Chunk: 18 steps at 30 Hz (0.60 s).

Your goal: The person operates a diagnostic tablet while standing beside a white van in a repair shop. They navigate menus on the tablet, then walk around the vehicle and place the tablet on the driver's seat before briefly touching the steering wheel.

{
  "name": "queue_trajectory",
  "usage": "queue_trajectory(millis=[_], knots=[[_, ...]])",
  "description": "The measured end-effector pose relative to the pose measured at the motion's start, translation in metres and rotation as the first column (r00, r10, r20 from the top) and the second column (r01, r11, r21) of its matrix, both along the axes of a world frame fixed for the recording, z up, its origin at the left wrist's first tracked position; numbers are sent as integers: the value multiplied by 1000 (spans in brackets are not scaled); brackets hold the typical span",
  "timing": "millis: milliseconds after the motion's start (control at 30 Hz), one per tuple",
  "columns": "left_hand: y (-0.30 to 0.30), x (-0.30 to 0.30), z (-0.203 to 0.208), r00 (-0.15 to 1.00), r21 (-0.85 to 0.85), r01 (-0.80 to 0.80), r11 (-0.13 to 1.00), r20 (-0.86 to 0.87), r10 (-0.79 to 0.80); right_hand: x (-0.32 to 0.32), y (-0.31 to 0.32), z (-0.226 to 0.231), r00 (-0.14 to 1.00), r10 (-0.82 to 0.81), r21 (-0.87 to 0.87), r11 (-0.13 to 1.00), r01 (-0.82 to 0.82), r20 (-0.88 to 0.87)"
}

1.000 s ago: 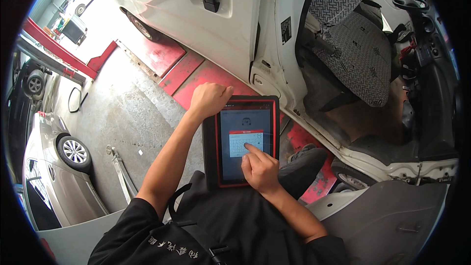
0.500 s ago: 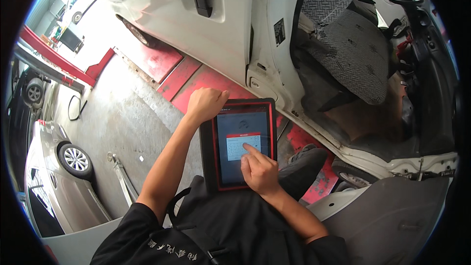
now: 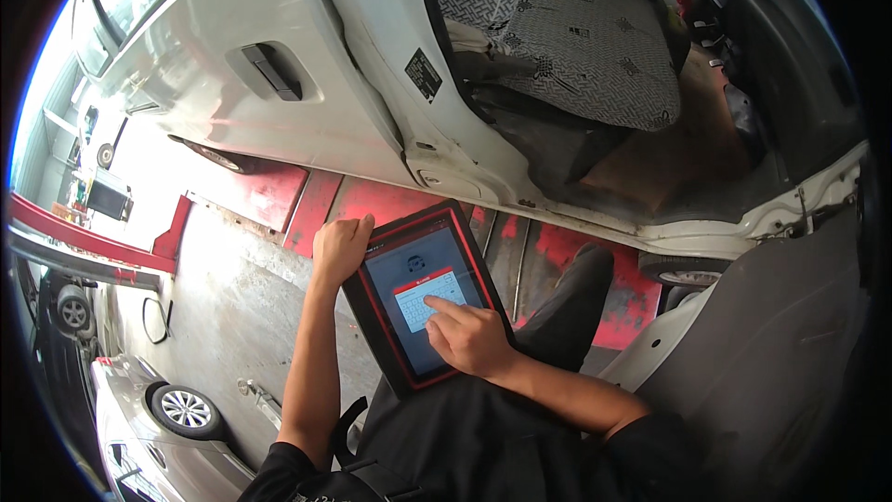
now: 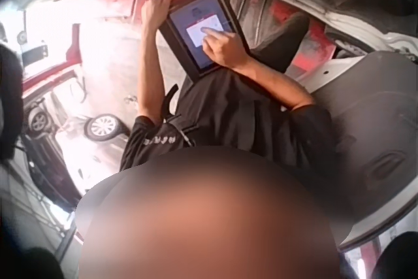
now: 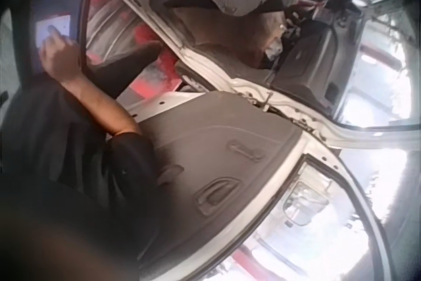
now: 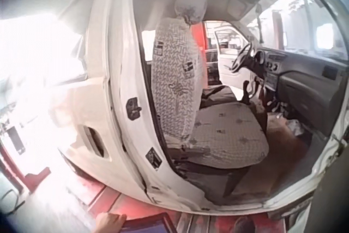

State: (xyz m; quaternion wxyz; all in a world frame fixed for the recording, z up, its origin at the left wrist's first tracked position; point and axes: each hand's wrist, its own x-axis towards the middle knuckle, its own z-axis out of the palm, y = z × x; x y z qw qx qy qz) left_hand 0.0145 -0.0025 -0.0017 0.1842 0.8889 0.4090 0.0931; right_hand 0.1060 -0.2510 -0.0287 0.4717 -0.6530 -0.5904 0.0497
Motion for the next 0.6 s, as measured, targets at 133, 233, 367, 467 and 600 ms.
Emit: queue_trajectory(millis=[133,233,367,467,600], knots=[[-2,3,3,1000,-4,-9,1000,-22,9,0,-1,0,1000,4,-9,1000,-4,-3],[-3,3,4,1000,-10,-16,1000,-22,15,2,-1,2,1000,6,-1,1000,-6,-4],[-2,3,4,999,-19,-24,1000,-26,23,2,-1,1,1000,13,-7,1000,-13,0],[-4,2,5,1000,-10,-10,1000,-6,10,1,-1,3,1000,14,5,1000,-14,2],[-5,4,7,1000,2,-1,1000,-2,1,-3,0,-4,1000,16,57,998,-16,7]])
